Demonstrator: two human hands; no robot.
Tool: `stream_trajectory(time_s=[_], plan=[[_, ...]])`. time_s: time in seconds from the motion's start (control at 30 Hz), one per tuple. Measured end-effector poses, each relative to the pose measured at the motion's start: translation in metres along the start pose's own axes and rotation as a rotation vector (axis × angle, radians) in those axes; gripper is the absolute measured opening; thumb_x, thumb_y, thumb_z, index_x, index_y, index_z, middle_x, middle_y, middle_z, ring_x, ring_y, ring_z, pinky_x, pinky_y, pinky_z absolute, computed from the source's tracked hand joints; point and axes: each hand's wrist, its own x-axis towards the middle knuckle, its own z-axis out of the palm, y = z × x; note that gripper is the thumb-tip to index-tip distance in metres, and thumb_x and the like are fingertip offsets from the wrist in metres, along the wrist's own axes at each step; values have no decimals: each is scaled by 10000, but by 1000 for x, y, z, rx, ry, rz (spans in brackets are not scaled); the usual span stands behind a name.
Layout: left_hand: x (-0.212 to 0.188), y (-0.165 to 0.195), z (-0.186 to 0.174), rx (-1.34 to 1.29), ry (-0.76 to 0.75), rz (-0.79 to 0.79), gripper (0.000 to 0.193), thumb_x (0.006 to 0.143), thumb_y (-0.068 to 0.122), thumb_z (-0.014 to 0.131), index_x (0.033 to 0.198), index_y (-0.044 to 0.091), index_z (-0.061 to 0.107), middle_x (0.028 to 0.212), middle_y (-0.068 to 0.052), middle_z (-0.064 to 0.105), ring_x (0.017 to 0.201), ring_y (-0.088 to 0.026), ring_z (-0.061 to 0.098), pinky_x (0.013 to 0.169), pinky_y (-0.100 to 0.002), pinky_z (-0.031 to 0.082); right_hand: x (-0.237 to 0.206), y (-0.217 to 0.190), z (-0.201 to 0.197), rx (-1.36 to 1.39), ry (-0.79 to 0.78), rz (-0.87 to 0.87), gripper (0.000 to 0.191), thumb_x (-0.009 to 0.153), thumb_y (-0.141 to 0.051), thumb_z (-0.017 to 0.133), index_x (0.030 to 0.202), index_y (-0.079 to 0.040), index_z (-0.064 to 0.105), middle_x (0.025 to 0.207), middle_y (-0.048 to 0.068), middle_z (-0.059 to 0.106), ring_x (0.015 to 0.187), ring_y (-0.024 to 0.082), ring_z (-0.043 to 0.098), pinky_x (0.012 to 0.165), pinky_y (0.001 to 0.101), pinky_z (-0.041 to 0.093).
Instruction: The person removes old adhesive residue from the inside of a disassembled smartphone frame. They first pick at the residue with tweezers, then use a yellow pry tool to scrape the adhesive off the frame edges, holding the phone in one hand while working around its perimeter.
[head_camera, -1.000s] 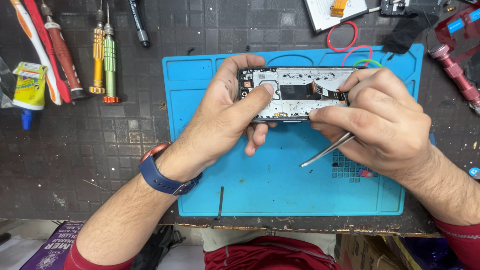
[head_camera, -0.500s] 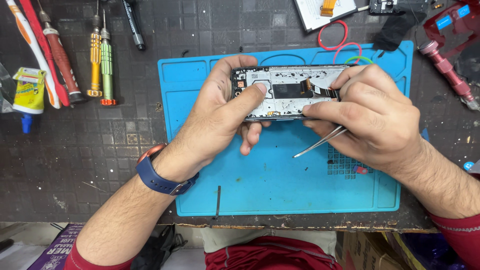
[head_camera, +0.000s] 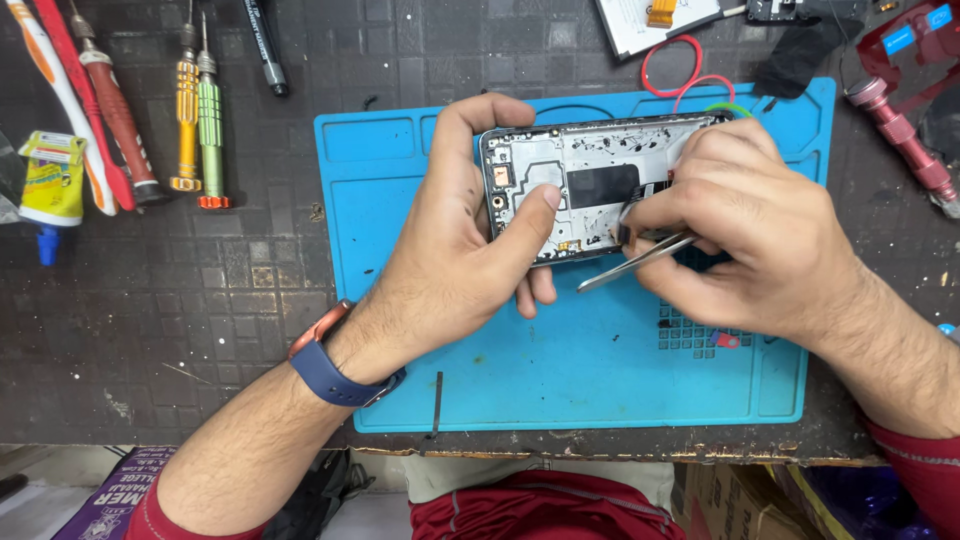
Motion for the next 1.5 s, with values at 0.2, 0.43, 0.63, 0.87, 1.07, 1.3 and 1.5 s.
stream_trajectory(time_s=[0.2, 0.43, 0.63, 0.87, 1.07, 1.3, 1.5], plan=[[2, 4, 0, 98, 10, 11, 509, 1043, 94, 553, 1436, 68, 231, 961, -97, 697, 585, -88, 686, 434, -226, 573, 0, 3, -5, -17, -104, -26, 271, 704, -76, 829, 936, -93, 690, 737, 11, 540, 791, 229, 581, 886, 426, 458], [3, 3, 0, 130, 2, 17, 504, 1044, 107, 551, 1433, 65, 232, 939, -90, 710, 588, -91, 700, 438, -229, 587, -1, 3, -3, -124, -158, -89, 302, 756, -116, 836, 996, -79, 656, 768, 21, 570, 821, 257, 579, 931, 466, 439], [3, 3, -1, 147, 5, 28, 503, 1049, 106, 552, 1437, 62, 235, 924, -86, 699, 597, -91, 701, 448, -230, 594, -1, 1, -2, -155, -154, -105, 292, 777, -110, 839, 983, -64, 636, 773, 28, 577, 814, 263, 581, 926, 469, 449], [2, 4, 1, 160, 12, 29, 516, 1035, 107, 563, 1433, 71, 238, 943, -83, 701, 605, -83, 700, 457, -220, 604, -2, -2, -1, -218, -144, -139, 374, 715, -84, 844, 1005, -41, 610, 789, 53, 583, 832, 296, 596, 907, 485, 454], [2, 5, 1, 224, 17, 39, 528, 1028, 109, 581, 1435, 77, 247, 1011, -93, 715, 636, -73, 700, 482, -200, 587, -2, -2, 1, -212, -130, -155, 395, 720, -76, 854, 1009, -28, 589, 789, 57, 576, 826, 301, 591, 925, 498, 461], [2, 2, 1, 213, 16, 79, 521, 1028, 87, 597, 1427, 61, 263, 1050, -101, 689, 701, -80, 694, 535, -214, 618, -2, -2, 3, -204, -119, -165, 427, 676, -82, 858, 991, -38, 573, 793, 50, 573, 818, 300, 586, 918, 494, 460], [1, 2, 1, 257, 2, 106, 521, 1031, 81, 600, 1424, 56, 259, 1050, -98, 686, 726, -92, 713, 562, -225, 627, -3, -2, 1, -168, -119, -156, 450, 677, -110, 859, 991, -46, 544, 794, 46, 552, 830, 307, 585, 925, 503, 451]])
